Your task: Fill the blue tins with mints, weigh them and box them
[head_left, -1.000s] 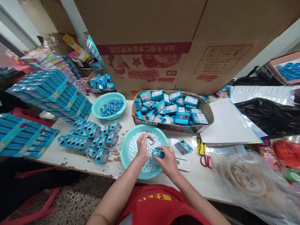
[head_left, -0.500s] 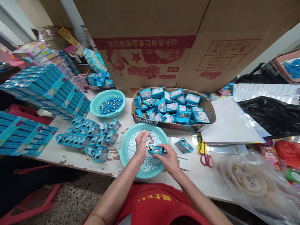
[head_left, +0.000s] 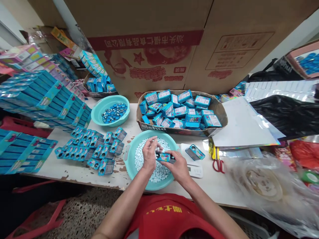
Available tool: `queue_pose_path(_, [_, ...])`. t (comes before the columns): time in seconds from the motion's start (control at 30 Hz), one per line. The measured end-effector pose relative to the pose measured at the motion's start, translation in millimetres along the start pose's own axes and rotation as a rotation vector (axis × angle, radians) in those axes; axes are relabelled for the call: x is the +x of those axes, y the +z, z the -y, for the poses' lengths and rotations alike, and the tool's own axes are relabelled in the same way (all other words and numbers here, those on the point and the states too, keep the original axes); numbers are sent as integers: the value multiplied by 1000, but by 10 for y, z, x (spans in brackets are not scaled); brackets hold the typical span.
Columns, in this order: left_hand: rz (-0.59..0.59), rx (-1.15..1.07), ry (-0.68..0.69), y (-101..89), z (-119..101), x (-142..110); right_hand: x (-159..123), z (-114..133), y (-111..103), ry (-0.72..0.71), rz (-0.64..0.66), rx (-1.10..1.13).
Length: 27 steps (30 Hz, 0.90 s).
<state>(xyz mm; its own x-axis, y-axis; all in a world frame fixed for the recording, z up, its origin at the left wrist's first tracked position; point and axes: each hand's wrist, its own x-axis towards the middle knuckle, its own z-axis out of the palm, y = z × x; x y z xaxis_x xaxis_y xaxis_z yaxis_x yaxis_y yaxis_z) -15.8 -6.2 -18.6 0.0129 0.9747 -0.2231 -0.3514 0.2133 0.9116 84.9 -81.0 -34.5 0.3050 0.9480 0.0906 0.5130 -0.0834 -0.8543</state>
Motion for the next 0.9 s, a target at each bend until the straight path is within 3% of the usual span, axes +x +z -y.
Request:
queue_pose_path(0.13, [-11,-12,66,2,-10,8,-5,31,-1,-21,-30,1])
queue_pose_path(0.53, [60,5,28,-41,-15,-9,12,32,53,35,-18,65])
queue_pose_path(0.9, [116,29,75,13,83,-34,6,-107,31,86,-62,145])
